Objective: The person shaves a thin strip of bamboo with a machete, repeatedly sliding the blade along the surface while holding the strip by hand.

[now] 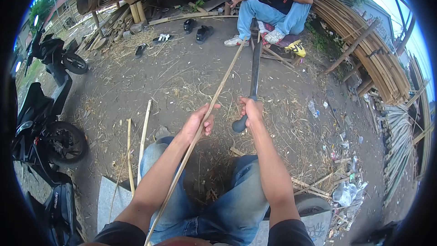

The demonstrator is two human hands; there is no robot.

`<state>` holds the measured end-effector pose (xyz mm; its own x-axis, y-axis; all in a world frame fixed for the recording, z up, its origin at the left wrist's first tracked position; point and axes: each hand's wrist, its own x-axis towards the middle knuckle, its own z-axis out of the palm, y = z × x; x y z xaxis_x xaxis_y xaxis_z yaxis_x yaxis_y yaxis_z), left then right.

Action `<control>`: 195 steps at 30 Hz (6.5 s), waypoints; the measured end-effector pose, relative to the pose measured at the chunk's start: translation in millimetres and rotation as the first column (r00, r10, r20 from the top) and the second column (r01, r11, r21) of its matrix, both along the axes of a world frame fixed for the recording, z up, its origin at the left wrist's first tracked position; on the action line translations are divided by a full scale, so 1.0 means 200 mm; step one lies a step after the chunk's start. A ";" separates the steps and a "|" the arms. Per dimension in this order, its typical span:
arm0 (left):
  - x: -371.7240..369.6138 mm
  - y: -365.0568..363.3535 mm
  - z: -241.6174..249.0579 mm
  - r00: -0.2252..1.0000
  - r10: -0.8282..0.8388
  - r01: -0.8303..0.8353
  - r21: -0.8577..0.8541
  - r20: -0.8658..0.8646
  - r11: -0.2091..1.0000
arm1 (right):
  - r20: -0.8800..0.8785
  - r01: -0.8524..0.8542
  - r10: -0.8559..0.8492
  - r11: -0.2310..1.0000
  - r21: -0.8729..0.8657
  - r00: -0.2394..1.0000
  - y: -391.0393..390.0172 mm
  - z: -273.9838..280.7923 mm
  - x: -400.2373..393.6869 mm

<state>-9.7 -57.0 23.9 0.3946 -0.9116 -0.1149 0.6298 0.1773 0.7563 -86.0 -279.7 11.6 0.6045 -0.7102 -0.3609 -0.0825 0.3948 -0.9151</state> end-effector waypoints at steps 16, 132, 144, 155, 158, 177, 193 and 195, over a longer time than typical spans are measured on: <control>0.08 0.15 0.03 0.991 0.121 -0.113 0.133 -0.057 0.985 | -0.095 0.132 -0.143 0.984 -0.121 0.985 0.10 -0.02 0.02; -0.05 0.11 0.09 0.933 0.135 -0.247 0.320 0.334 0.915 | -0.504 -0.366 -0.473 0.357 -0.859 0.723 -0.41 -0.07 0.07; 0.13 0.08 0.15 0.926 0.225 -0.318 0.301 0.304 0.899 | -0.346 -0.303 -0.060 0.362 -0.882 0.936 -0.02 0.07 0.13; 0.09 0.05 0.14 0.980 0.172 -0.188 0.189 0.098 0.964 | -0.234 -0.197 0.173 -0.205 -0.959 0.957 0.21 0.15 0.17; 0.10 0.07 0.12 0.986 0.156 -0.166 0.200 0.065 0.966 | -0.238 -0.170 0.227 -0.283 -0.944 0.944 0.21 0.15 0.15; 0.06 0.15 0.13 0.950 -0.002 -0.002 -0.013 -0.311 1.000 | -0.372 -0.237 -0.375 0.359 -0.903 0.849 -0.23 -0.01 0.13; 0.06 0.08 0.17 0.904 0.255 -0.333 0.188 0.343 0.924 | -0.294 -0.309 0.144 0.094 -0.946 0.945 0.21 0.17 0.09; 0.06 0.08 0.14 0.911 0.220 -0.316 0.247 0.349 0.916 | -0.260 -0.264 0.184 0.002 -0.964 0.948 0.23 0.12 0.10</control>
<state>3.2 -41.1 51.3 0.6778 -0.7100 -0.1911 0.3169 0.0475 0.9473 -65.6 -233.1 36.4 0.8246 -0.2453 0.5098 -0.0212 -0.9139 -0.4054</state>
